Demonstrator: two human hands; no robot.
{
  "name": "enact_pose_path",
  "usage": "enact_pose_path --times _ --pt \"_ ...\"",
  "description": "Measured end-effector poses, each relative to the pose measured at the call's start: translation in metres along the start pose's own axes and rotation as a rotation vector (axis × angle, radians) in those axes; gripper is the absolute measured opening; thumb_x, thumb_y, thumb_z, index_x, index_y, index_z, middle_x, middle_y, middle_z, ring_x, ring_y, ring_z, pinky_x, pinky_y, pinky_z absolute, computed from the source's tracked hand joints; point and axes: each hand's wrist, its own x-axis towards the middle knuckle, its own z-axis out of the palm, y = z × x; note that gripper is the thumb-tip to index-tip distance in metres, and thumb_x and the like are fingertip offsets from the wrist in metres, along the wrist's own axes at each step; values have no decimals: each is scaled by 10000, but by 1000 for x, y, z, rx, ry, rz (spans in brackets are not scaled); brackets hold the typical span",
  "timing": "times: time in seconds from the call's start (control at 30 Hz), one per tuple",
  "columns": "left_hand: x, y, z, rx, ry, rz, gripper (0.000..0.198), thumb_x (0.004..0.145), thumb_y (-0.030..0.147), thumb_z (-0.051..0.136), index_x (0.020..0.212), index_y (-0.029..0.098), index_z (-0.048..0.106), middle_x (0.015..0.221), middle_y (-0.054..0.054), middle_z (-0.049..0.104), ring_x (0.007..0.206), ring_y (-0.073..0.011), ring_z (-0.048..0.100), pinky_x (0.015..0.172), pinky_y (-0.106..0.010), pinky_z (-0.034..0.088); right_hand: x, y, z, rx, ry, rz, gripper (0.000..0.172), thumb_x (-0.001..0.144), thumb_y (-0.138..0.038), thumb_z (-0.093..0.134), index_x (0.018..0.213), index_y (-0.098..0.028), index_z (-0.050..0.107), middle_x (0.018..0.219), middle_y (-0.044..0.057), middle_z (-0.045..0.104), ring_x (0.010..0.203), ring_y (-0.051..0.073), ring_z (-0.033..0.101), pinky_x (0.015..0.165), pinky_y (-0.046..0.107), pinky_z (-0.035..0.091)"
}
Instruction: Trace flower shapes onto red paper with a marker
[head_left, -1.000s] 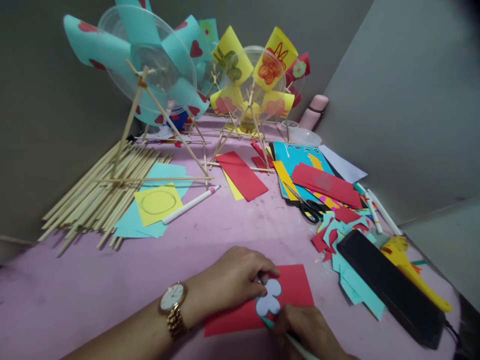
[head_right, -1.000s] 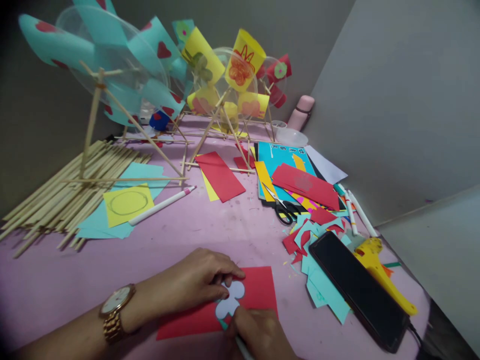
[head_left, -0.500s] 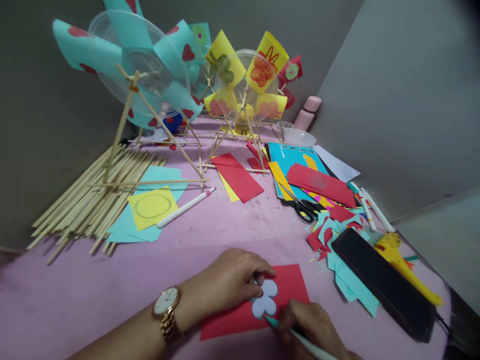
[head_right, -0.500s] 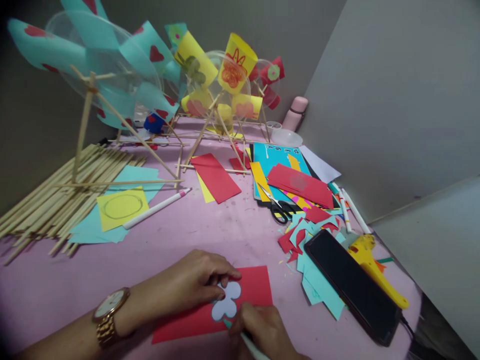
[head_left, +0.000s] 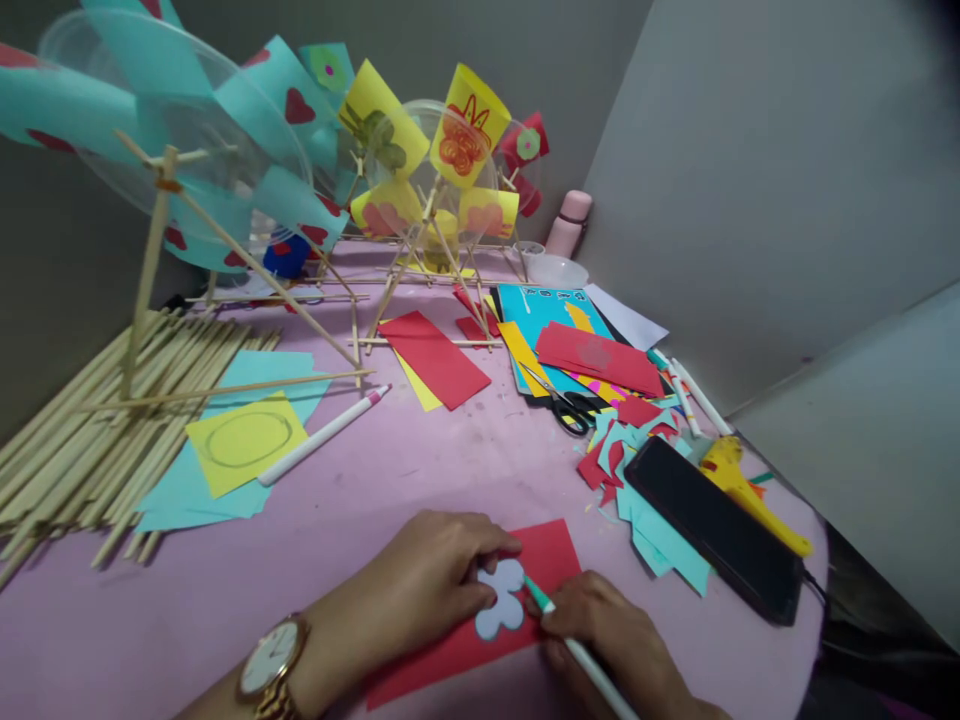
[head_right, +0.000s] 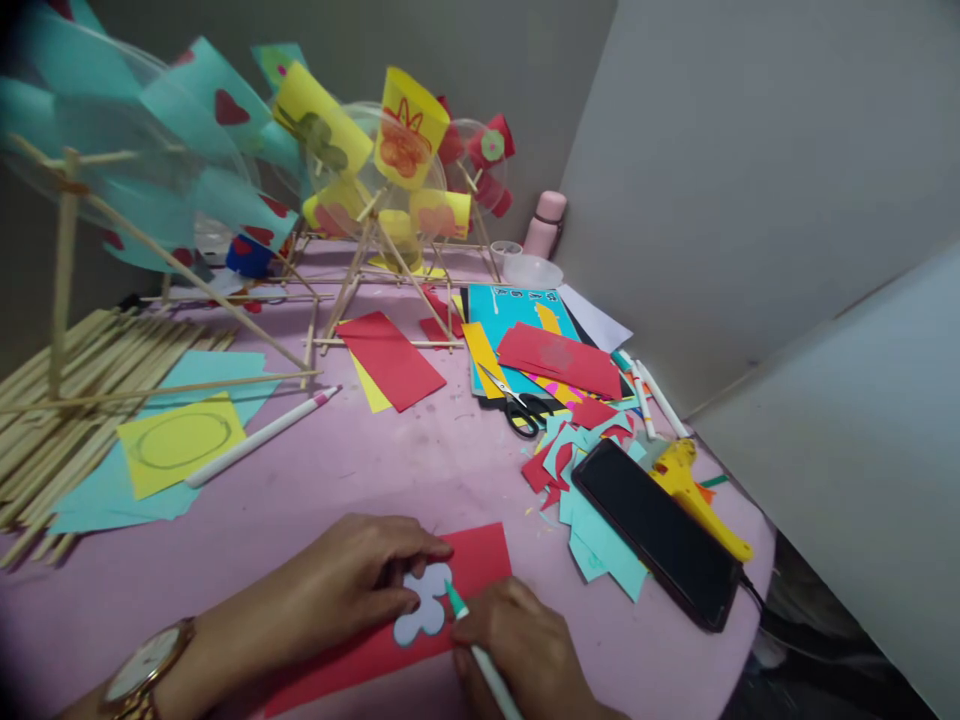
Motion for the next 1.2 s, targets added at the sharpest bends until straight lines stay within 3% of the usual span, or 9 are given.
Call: enact_pose_path --times 0.17,0.4,0.53,0.63,0.8,1.2 --pt "-3 6 0 38 0 -22 437 693 85 661 1097 249 646 842 41 644 709 -116 557 655 -198 386 3 0 3 -136 -126 -155 150 915 -162 463 855 -237 578 685 -20 690 652 159 661 626 232 550" --pt "-8 7 5 136 21 -11 413 710 72 587 1074 261 638 895 29 650 788 -143 575 690 -227 379 10 -6 1 -194 -43 -212 144 893 -115 445 842 -207 544 655 -10 679 594 145 619 581 218 498" --pt "-8 7 6 148 23 -5 419 711 92 619 1091 269 628 906 33 649 811 -148 578 701 -230 375 3 -10 1 49 -5 -109 172 828 -53 471 875 -206 534 650 0 656 569 136 607 566 211 496" --pt "-8 8 5 129 6 -25 433 707 93 634 1108 257 625 935 28 653 812 -144 583 701 -223 380 -5 -11 5 154 -89 3 196 806 -36 465 818 -220 532 630 -21 655 509 104 605 524 169 476" --pt "-8 9 4 123 14 -24 429 711 73 619 1101 253 625 919 31 650 793 -137 580 694 -216 383 -9 -10 10 169 -218 78 215 779 -21 450 781 -214 544 632 -25 678 509 96 631 532 147 481" --pt "-7 9 4 116 7 -19 404 731 94 664 1098 258 628 920 34 649 809 -138 578 705 -215 381 -10 -3 7 164 -390 143 330 665 60 495 805 -228 572 740 -48 720 631 103 691 616 116 492"
